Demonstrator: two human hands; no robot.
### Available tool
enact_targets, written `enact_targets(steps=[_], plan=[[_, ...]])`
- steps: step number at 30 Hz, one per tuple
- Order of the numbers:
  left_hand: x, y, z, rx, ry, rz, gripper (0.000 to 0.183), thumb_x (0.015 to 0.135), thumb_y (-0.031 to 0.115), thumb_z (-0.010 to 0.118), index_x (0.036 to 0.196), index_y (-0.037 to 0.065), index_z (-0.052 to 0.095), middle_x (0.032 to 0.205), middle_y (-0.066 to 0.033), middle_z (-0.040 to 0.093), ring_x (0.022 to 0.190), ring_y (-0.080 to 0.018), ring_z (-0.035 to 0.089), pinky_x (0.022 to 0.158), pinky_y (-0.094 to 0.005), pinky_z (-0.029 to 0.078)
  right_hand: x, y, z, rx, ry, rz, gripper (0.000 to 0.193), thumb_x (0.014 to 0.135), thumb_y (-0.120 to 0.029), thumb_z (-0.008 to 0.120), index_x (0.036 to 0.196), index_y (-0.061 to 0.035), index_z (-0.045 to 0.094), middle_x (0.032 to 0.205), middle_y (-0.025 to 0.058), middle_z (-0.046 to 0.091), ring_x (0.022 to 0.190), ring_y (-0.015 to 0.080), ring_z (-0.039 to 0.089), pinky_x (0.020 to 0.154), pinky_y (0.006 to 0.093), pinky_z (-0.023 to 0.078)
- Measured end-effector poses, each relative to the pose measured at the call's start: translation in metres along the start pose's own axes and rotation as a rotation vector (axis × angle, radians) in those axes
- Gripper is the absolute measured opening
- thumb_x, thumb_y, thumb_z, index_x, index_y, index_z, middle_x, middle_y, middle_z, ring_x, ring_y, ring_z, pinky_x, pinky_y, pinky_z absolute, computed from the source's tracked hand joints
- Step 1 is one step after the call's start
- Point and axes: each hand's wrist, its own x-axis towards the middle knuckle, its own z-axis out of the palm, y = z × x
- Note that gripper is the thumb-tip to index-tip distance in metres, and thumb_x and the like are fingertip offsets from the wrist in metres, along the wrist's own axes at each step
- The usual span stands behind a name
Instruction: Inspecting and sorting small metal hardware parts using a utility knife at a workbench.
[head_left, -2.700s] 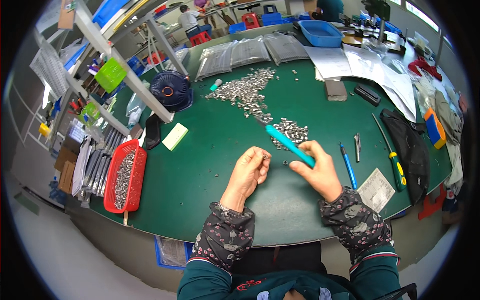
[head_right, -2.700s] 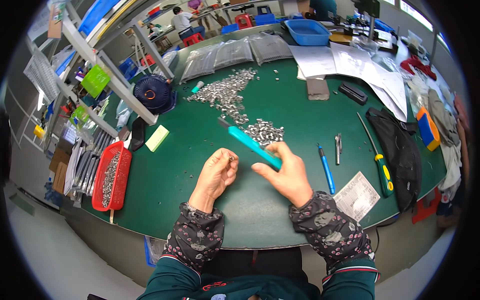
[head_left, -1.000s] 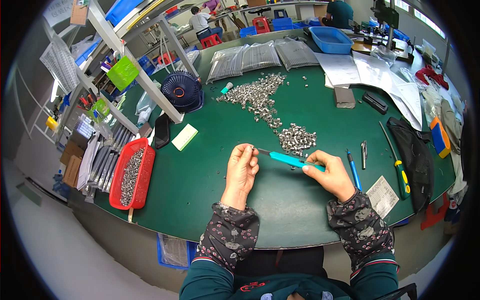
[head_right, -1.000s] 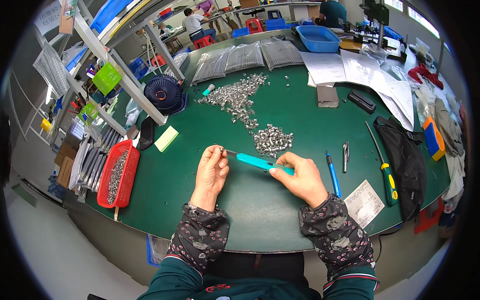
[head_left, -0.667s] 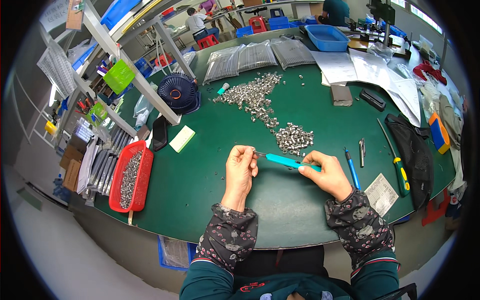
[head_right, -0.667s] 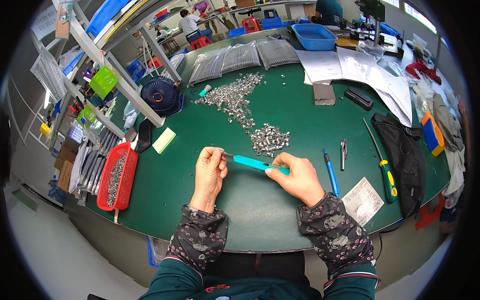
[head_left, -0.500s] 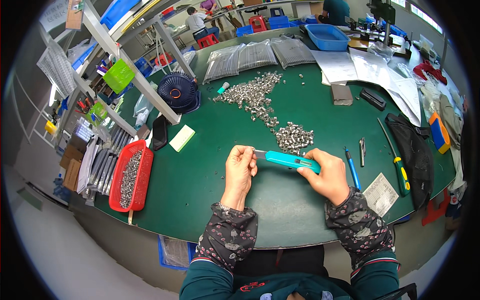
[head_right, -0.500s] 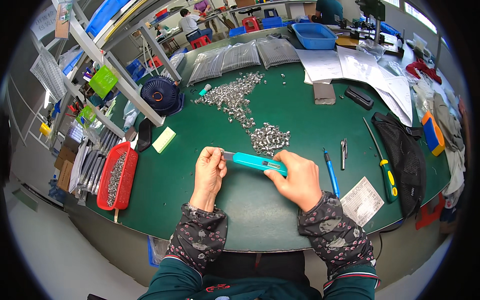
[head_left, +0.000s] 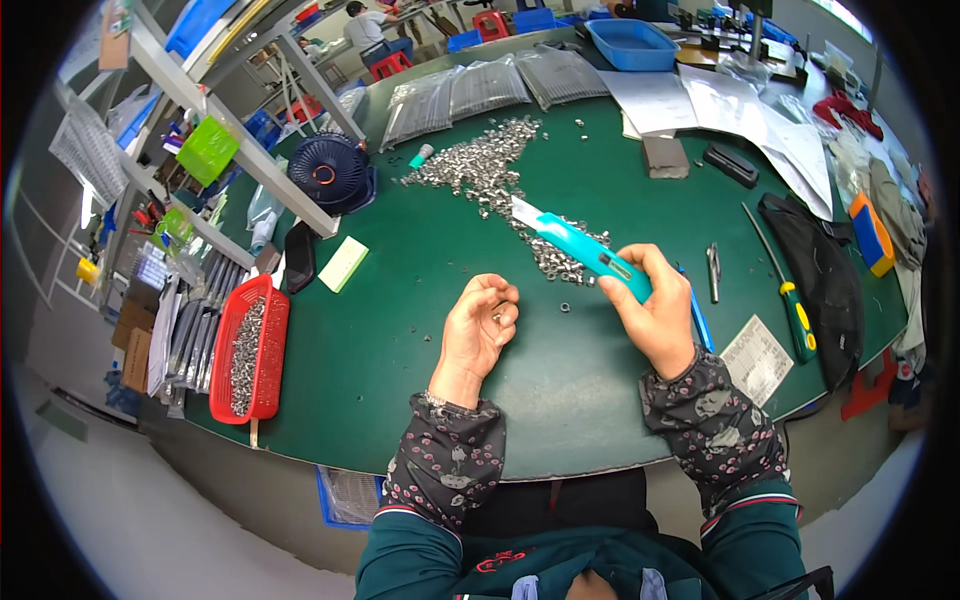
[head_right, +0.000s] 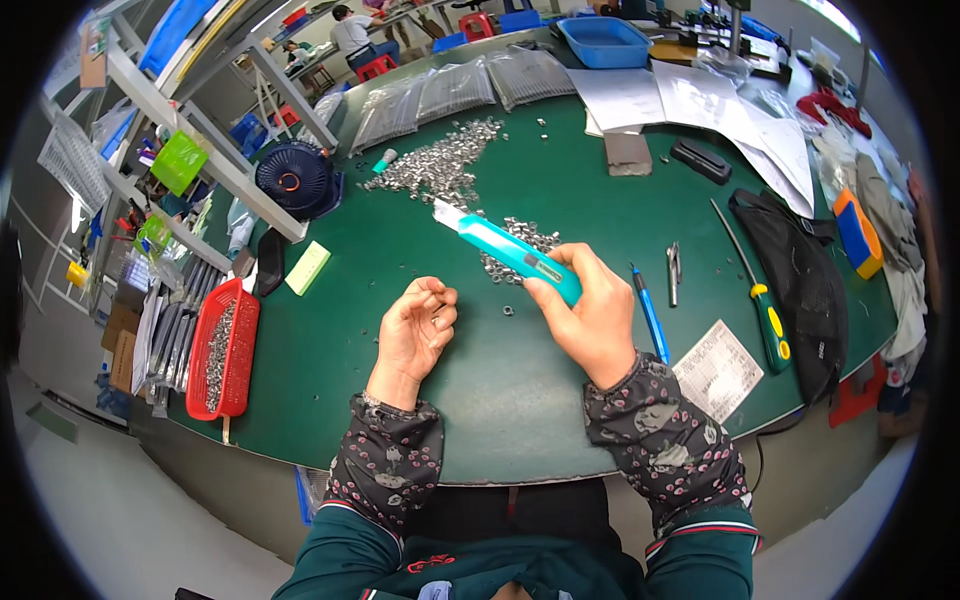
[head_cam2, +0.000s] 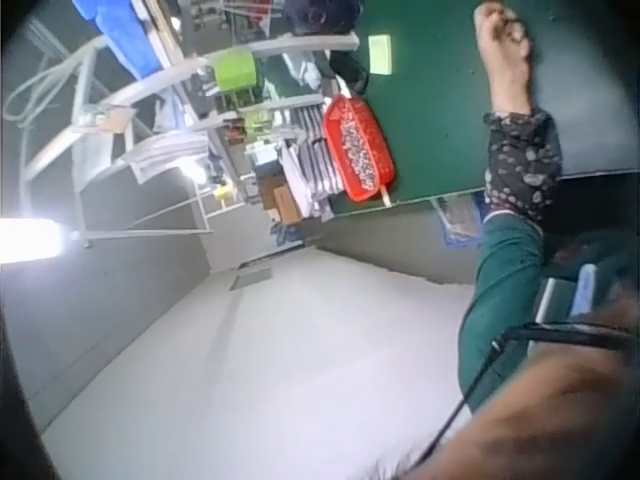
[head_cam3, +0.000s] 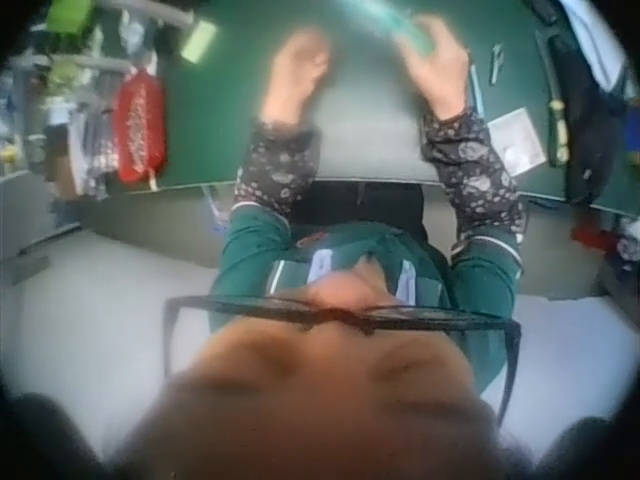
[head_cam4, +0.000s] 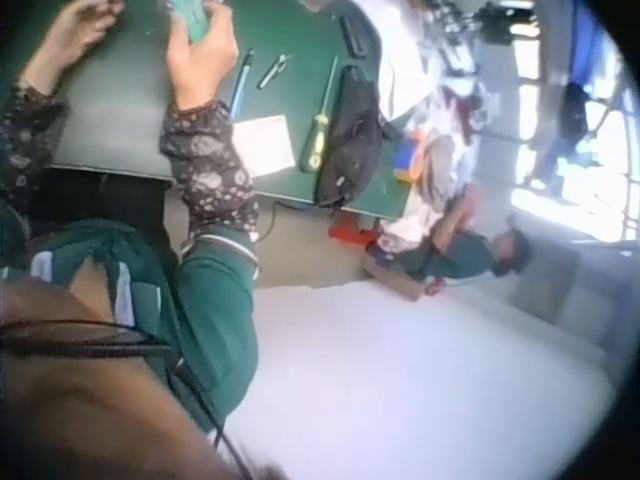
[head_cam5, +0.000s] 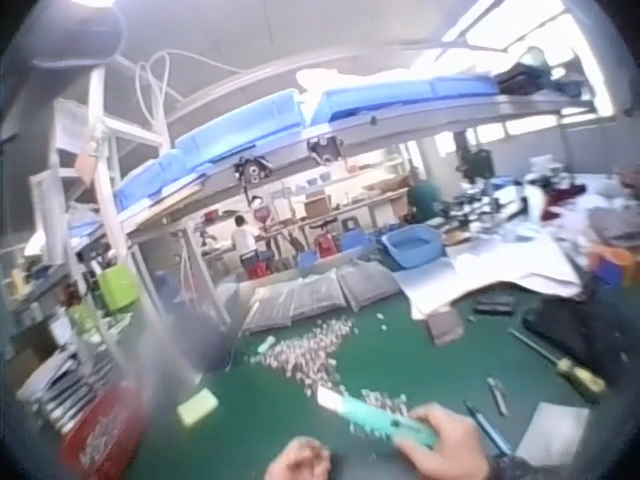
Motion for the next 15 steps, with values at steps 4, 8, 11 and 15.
enact_targets(steps=[4,8,11,15], plan=[[0.0,-0.018,0.006,1.046,-0.085,0.164,0.024,0.076,0.004,0.058,0.099,0.004,0.056,0.066,0.0017,0.042,0.059,-0.0072,0.045,0.052,-0.0187,0.037,0.0,-0.002,0.002,0.05,-0.009,0.042,0.022,0.071,-0.016,0.066,0.084,-0.0031,0.054,0.069,0.0104,0.058,0.058,0.0237,0.057,0.052,0.0305,0.043],[-0.006,-0.033,0.024,1.622,-0.079,0.476,0.032,0.071,0.009,0.063,0.103,0.012,0.06,0.077,-0.005,0.046,0.071,-0.0171,0.05,0.063,-0.0294,0.043,-0.001,0.003,0.002,0.049,-0.003,0.005,0.023,0.07,-0.016,0.067,0.084,-0.0032,0.054,0.07,0.0107,0.058,0.058,0.0247,0.057,0.052,0.0311,0.043],[-0.008,-0.037,0.028,1.77,-0.123,0.607,0.023,0.07,0.008,0.062,0.093,0.011,0.062,0.077,-0.0073,0.046,0.073,-0.0221,0.052,0.065,-0.0327,0.045,-0.001,0.003,0.004,0.043,-0.008,-0.015,0.024,0.069,-0.017,0.067,0.084,-0.0032,0.054,0.07,0.0109,0.058,0.059,0.0254,0.057,0.052,0.0315,0.043],[-0.003,-0.033,0.017,1.745,-0.081,0.54,0.013,0.073,0.009,0.061,0.086,0.009,0.061,0.079,-0.0068,0.047,0.079,-0.0235,0.052,0.068,-0.0335,0.045,0.0,0.002,0.005,0.048,-0.029,0.007,0.024,0.069,-0.016,0.067,0.084,-0.0029,0.054,0.071,0.0113,0.058,0.06,0.026,0.057,0.053,0.0318,0.044]])
